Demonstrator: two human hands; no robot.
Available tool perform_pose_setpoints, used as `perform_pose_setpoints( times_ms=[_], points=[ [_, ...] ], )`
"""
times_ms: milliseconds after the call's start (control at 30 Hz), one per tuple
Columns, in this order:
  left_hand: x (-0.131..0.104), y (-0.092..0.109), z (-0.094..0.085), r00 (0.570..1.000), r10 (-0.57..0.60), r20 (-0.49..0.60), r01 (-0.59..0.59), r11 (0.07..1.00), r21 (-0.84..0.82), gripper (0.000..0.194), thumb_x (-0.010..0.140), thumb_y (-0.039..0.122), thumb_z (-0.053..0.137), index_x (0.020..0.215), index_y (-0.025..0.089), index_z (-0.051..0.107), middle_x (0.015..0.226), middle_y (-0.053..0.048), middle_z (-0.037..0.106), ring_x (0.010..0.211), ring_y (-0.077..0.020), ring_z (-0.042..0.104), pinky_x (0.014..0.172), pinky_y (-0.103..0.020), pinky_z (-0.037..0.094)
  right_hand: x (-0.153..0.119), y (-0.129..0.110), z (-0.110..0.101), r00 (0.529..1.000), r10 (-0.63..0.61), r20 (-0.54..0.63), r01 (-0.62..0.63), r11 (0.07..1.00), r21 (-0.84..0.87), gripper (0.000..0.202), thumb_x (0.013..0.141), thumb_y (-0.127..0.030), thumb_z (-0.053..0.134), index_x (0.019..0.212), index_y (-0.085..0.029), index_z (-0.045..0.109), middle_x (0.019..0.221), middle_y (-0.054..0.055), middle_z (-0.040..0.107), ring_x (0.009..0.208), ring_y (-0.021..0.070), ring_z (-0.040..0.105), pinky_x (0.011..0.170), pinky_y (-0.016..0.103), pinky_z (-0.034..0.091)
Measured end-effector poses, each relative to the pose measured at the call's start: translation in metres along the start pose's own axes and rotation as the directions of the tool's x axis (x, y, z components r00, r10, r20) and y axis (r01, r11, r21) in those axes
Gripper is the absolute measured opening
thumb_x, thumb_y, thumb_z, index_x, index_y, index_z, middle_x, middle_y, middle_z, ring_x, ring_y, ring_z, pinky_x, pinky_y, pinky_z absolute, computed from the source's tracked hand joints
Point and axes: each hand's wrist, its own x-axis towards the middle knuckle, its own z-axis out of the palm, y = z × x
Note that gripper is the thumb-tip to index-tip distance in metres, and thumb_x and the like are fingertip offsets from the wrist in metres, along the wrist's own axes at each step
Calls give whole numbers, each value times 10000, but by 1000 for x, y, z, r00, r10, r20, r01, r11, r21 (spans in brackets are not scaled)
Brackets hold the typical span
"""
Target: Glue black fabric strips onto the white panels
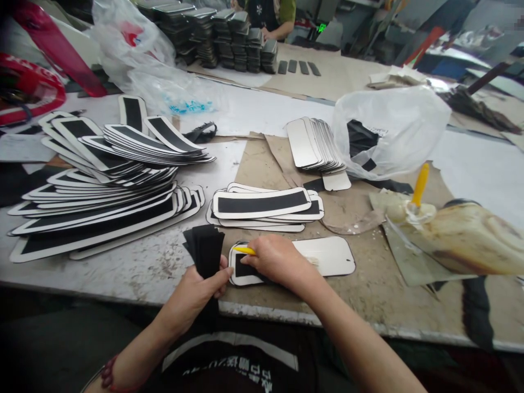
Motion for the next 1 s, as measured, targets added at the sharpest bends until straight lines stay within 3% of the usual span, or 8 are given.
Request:
perform_pose_setpoints(
  times_ms=[167, 333, 467, 633, 833, 1000],
  points=[
    [3, 10, 7, 997, -12, -73, 18, 997, 78, 265, 684, 397, 651, 615, 181, 515, 449, 61, 453, 436, -97, 399, 442, -221, 303, 4, -6, -3, 996, 29, 79, -22, 995, -98, 259, 852, -367, 492, 870, -188, 678, 850, 82, 694, 773, 212, 614, 628, 256, 373],
    [6, 6, 8, 993, -6, -121, 18, 995, 102, 245, 670, 377, 648, 598, 180, 520, 406, 59, 447, 395, -105, 402, 419, -230, 310, -6, -7, -3, 994, 109, 31, -100, 972, -212, 293, 830, -426, 521, 873, -176, 668, 864, 115, 690, 804, 247, 626, 630, 276, 388],
    [5, 0, 7, 993, -4, -119, 14, 996, 83, 276, 668, 416, 651, 642, 177, 517, 432, 57, 470, 406, -104, 418, 418, -223, 325, -54, 24, -12, 970, 243, 1, -239, 953, -184, 258, 856, -393, 479, 806, -196, 637, 795, 82, 681, 738, 220, 620, 608, 267, 369],
    [6, -1, 7, 992, -31, -126, 42, 996, 83, 331, 646, 461, 676, 676, 159, 546, 442, 46, 505, 415, -101, 436, 414, -210, 334, -105, 73, -23, 899, 404, -167, -419, 906, -66, 276, 886, -396, 409, 817, -202, 592, 788, 62, 666, 741, 189, 609, 669, 255, 374],
    [6, 1, 8, 984, -53, -171, 71, 993, 97, 337, 605, 449, 711, 679, 155, 565, 427, 40, 523, 407, -110, 458, 400, -208, 346, -92, 78, -19, 797, 536, -278, -594, 778, -202, 286, 865, -438, 442, 870, -203, 606, 883, 95, 682, 827, 249, 623, 663, 299, 379],
    [6, 1, 10, 977, -75, -198, 93, 992, 84, 344, 577, 452, 727, 671, 158, 574, 426, 38, 534, 400, -108, 458, 397, -204, 359, -77, 77, -16, 777, 549, -308, -623, 743, -246, 272, 853, -430, 480, 876, -201, 625, 881, 95, 689, 830, 238, 635, 658, 291, 388]
  ],
)
